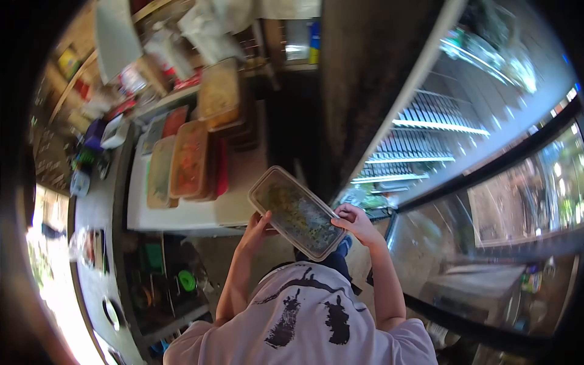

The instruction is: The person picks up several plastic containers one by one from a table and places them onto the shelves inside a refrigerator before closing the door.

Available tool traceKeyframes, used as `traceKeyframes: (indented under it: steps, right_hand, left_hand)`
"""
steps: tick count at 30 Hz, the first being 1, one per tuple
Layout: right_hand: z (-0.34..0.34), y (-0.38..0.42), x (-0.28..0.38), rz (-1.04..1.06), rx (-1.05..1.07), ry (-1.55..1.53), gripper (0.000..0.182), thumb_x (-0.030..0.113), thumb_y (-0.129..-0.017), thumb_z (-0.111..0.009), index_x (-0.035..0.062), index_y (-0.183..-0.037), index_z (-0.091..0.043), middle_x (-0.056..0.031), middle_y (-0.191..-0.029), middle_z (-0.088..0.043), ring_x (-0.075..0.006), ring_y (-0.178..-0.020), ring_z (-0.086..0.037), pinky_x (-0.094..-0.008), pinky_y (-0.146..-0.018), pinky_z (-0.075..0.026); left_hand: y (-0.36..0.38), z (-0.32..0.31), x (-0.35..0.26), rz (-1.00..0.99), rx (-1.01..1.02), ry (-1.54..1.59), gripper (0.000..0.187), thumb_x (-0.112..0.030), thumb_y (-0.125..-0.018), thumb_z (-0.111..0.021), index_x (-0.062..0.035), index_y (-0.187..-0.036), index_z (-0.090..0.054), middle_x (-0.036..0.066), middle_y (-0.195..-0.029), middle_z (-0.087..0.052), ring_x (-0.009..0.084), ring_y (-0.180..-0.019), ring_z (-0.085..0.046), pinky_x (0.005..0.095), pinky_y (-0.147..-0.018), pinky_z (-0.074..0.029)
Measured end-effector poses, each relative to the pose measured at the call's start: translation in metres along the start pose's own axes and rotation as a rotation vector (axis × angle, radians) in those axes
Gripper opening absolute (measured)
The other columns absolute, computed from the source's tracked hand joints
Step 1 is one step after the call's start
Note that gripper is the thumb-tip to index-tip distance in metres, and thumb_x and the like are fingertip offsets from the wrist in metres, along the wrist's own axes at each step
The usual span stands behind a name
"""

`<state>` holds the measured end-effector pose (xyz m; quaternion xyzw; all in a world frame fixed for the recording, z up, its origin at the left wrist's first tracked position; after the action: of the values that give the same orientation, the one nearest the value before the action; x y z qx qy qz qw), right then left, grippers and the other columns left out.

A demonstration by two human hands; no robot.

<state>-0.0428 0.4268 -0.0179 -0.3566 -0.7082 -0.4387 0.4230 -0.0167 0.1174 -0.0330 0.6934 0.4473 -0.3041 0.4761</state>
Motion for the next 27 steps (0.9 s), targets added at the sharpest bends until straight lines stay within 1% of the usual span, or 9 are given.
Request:
traceKeyframes:
  steps: [6,9,12,15,16,19,20,23,27]
  right_hand:
    - [0.049,0.062,0.012,0.060,-0.025,-0.010,0.025,0.007,-0.083,-0.073,0.0037,-0.103,-0.059,-0.0044,-0.112,-0.061,-0.0108,-0.103,-0.057,-0.0258,-0.091,-0.045]
    - [0.072,0.102,0.016,0.115,-0.003,-0.076,0.039,0.012,-0.078,-0.078,0.0034,-0.109,-0.056,-0.0079,-0.121,-0.060,-0.0141,-0.107,-0.057,-0.0280,-0.092,-0.045]
    - [0.093,0.136,0.003,0.125,-0.139,-0.122,0.058,0.026,-0.068,-0.086,0.0030,-0.110,-0.055,-0.0055,-0.107,-0.062,-0.0125,-0.102,-0.058,-0.0258,-0.088,-0.045]
    - [0.110,0.162,-0.004,0.090,-0.204,-0.210,0.066,0.030,-0.063,-0.089,0.0033,-0.113,-0.053,-0.0048,-0.105,-0.062,-0.0114,-0.098,-0.058,-0.0236,-0.084,-0.045]
    - [0.118,0.168,-0.011,0.105,-0.237,-0.162,0.071,0.037,-0.065,-0.088,0.0033,-0.116,-0.052,-0.0041,-0.103,-0.062,-0.0106,-0.095,-0.057,-0.0224,-0.080,-0.045]
    - [0.134,0.179,-0.018,0.191,-0.360,-0.240,0.068,0.035,-0.071,-0.083,0.0015,-0.120,-0.050,-0.0059,-0.110,-0.059,-0.0119,-0.095,-0.057,-0.0238,-0.082,-0.045]
    - [0.134,0.178,-0.012,0.243,-0.392,-0.206,0.074,0.043,-0.073,-0.081,0.0018,-0.124,-0.047,-0.0050,-0.111,-0.057,-0.0109,-0.093,-0.056,-0.0250,-0.080,-0.047]
    - [0.151,0.177,-0.009,0.334,-0.419,-0.304,0.071,0.039,-0.077,-0.078,0.0023,-0.129,-0.045,-0.0045,-0.113,-0.057,-0.0112,-0.096,-0.056,-0.0281,-0.082,-0.050]
    - [0.172,0.165,0.000,0.268,-0.407,-0.341,0.064,0.032,-0.084,-0.072,0.0031,-0.133,-0.043,-0.0045,-0.115,-0.057,-0.0130,-0.100,-0.058,-0.0322,-0.083,-0.054]
  left_hand:
    - [0.001,-0.054,0.016,0.033,0.203,0.016,0.063,-0.030,-0.085,-0.073,-0.0018,-0.133,-0.043,0.011,-0.118,-0.062,0.0218,-0.104,-0.063,0.0365,-0.084,-0.055]
    - [0.002,-0.084,0.024,0.067,0.309,-0.007,0.062,-0.019,-0.082,-0.076,-0.0017,-0.132,-0.044,0.008,-0.117,-0.061,0.0186,-0.102,-0.062,0.0334,-0.083,-0.055]
    - [0.006,-0.124,0.028,0.086,0.383,-0.069,0.062,-0.007,-0.079,-0.078,-0.0026,-0.132,-0.046,0.006,-0.119,-0.059,0.0171,-0.105,-0.060,0.0319,-0.083,-0.054]
    - [-0.002,-0.161,0.025,0.090,0.498,-0.110,0.059,-0.014,-0.079,-0.078,-0.0035,-0.129,-0.048,0.005,-0.109,-0.061,0.0123,-0.095,-0.060,0.0279,-0.073,-0.052]
    - [-0.005,-0.171,0.023,0.127,0.496,-0.123,0.057,-0.013,-0.080,-0.077,-0.0035,-0.128,-0.048,0.005,-0.110,-0.061,0.0135,-0.095,-0.060,0.0281,-0.074,-0.052]
    - [-0.027,-0.199,0.030,0.176,0.475,-0.141,0.054,-0.012,-0.081,-0.075,-0.0036,-0.127,-0.049,0.007,-0.109,-0.062,0.0154,-0.094,-0.062,0.0294,-0.073,-0.053]
    - [-0.038,-0.206,0.033,0.201,0.491,-0.136,0.055,-0.014,-0.082,-0.077,-0.0034,-0.126,-0.046,0.010,-0.107,-0.065,0.0165,-0.091,-0.065,0.0287,-0.073,-0.055]
    - [-0.067,-0.237,0.033,0.156,0.419,-0.109,0.052,-0.018,-0.085,-0.073,-0.0002,-0.124,-0.045,0.012,-0.106,-0.064,0.0187,-0.084,-0.067,0.0293,-0.066,-0.057]
    - [-0.103,-0.269,0.013,0.096,0.343,-0.191,0.046,-0.020,-0.086,-0.072,-0.0020,-0.122,-0.048,0.008,-0.098,-0.067,0.0105,-0.077,-0.065,0.0255,-0.063,-0.056]
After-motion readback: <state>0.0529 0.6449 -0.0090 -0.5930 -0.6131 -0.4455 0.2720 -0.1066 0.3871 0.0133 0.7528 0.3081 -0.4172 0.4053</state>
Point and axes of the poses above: each hand's wrist, its own y-axis away from the middle knuckle, its own z-axis out of the back of the hand, x = y × z, the point moved 1 cm from there along -y, towards the middle knuckle
